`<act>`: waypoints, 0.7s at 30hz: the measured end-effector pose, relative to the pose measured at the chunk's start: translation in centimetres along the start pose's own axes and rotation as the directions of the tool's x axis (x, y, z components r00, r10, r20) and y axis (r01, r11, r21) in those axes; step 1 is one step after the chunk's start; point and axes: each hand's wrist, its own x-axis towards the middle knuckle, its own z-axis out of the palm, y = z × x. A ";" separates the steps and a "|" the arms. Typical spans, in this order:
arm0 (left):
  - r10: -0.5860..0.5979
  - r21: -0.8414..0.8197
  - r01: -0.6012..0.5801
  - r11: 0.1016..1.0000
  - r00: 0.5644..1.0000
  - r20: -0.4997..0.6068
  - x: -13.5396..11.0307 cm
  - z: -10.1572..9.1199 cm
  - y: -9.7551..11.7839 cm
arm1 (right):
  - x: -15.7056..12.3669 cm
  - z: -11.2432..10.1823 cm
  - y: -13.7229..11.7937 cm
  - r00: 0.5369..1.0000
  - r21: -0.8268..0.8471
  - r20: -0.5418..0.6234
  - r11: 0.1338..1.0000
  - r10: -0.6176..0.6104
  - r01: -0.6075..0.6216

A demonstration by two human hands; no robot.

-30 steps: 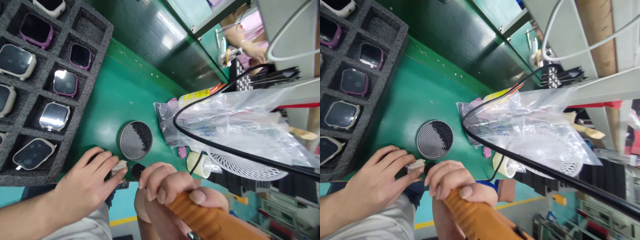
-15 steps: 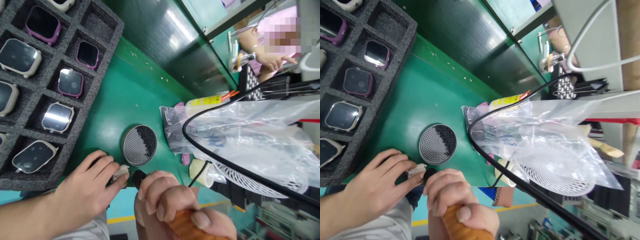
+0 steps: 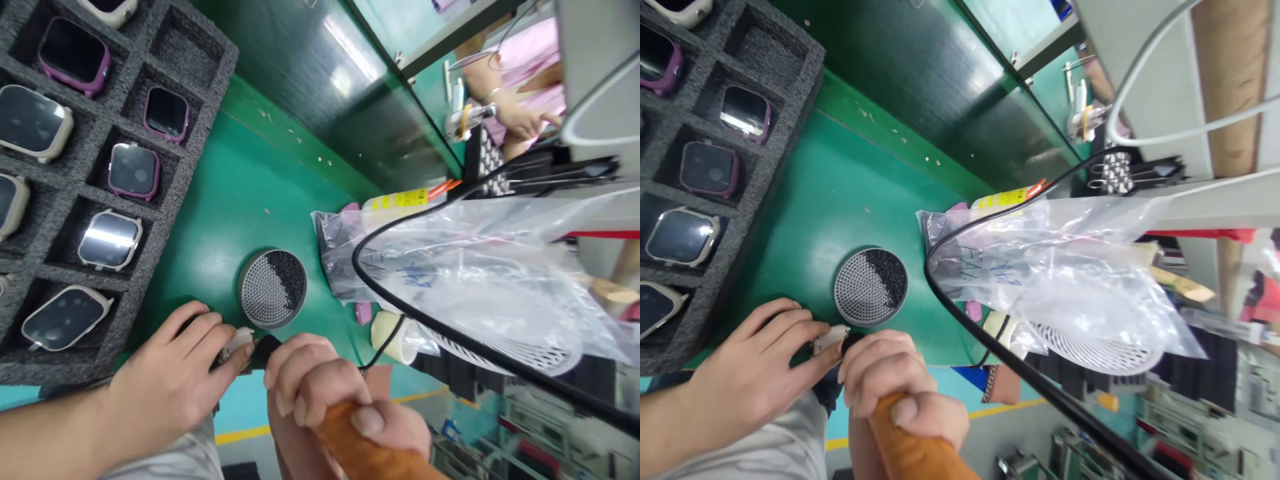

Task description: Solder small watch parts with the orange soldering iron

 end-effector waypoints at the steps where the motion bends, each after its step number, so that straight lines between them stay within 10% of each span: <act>1: 0.001 0.011 -0.001 1.000 1.000 0.002 -0.2 0.1 0.0 | -0.1 0.5 0.1 0.992 0.062 -0.098 0.994 -0.080 0.086; 4: -0.006 0.042 0.007 0.999 1.000 -0.011 -0.6 0.3 0.0 | -0.2 1.9 0.4 0.924 0.126 -0.320 0.957 -0.209 0.260; 8: 0.063 0.072 -0.064 0.995 0.998 0.014 -0.7 0.1 -0.1 | 0.5 2.5 -0.1 0.880 0.065 -0.457 0.983 -0.125 0.173; 21: 0.037 0.047 -0.035 0.998 0.999 -0.034 0.0 0.3 0.2 | 1.4 2.5 0.5 0.917 0.070 -0.395 0.994 -0.049 0.083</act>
